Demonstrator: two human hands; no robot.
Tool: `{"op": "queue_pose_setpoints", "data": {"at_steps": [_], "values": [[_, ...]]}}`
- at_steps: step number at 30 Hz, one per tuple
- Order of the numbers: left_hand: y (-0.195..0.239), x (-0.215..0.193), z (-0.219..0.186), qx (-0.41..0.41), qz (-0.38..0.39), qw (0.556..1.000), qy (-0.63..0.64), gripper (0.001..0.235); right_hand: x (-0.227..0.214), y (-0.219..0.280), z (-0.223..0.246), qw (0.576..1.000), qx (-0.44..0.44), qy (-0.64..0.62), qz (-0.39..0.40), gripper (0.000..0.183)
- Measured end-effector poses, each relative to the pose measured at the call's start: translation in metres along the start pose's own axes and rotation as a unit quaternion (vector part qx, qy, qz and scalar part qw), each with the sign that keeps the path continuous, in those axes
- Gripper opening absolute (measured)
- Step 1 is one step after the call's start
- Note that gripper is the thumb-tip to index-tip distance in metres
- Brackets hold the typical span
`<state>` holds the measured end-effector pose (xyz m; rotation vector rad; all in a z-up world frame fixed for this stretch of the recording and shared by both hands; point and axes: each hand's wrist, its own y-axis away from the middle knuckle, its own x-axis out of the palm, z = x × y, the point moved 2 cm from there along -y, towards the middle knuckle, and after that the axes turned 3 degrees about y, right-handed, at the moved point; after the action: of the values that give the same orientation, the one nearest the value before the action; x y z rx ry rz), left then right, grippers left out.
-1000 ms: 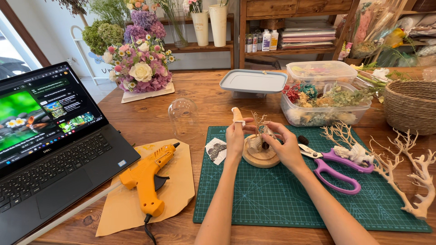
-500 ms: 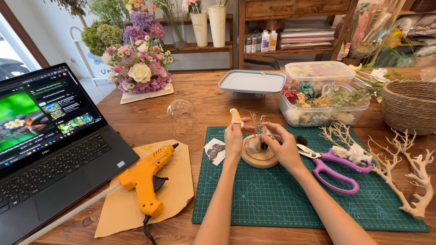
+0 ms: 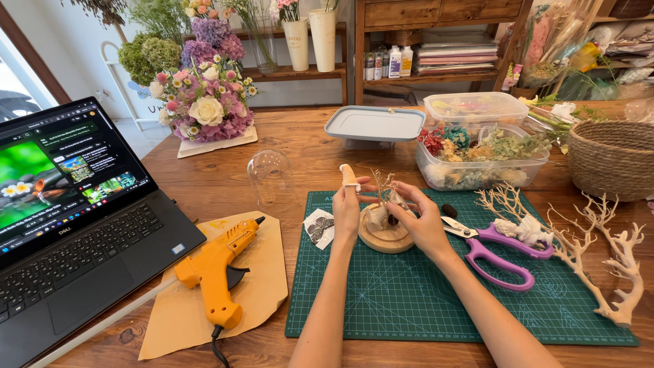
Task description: The person assembles a small terrarium by applying hot glue to a wooden base and attaching decorative branches and a pinecone. They repeatedly position a glass dome over the arrangement to check fit, then trim a branch with scissors and continue gluing additional pieces.
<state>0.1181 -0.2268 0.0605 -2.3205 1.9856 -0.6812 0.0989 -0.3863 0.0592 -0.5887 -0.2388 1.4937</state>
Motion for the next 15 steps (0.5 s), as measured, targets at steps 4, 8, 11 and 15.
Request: {"op": "queue_pose_setpoints", "data": {"at_steps": [4, 8, 11, 15], "values": [[-0.002, 0.001, 0.003, -0.007, -0.001, 1.000, 0.023, 0.068, 0.000, 0.000, -0.005, 1.000, 0.010, 0.003, 0.001, 0.043], [-0.004, 0.000, 0.005, -0.004, 0.003, 0.999, 0.034, 0.072, 0.000, -0.002, -0.003, 1.000, 0.008, 0.000, -0.001, 0.042], [-0.005, 0.000, 0.007, -0.003, 0.007, 0.999, 0.032, 0.071, 0.000, -0.001, -0.004, 1.000, 0.012, 0.000, -0.001, 0.042], [-0.003, 0.000, 0.004, -0.004, 0.005, 0.999, 0.038, 0.071, 0.000, -0.002, -0.006, 1.000, 0.009, 0.003, -0.003, 0.041]]}}
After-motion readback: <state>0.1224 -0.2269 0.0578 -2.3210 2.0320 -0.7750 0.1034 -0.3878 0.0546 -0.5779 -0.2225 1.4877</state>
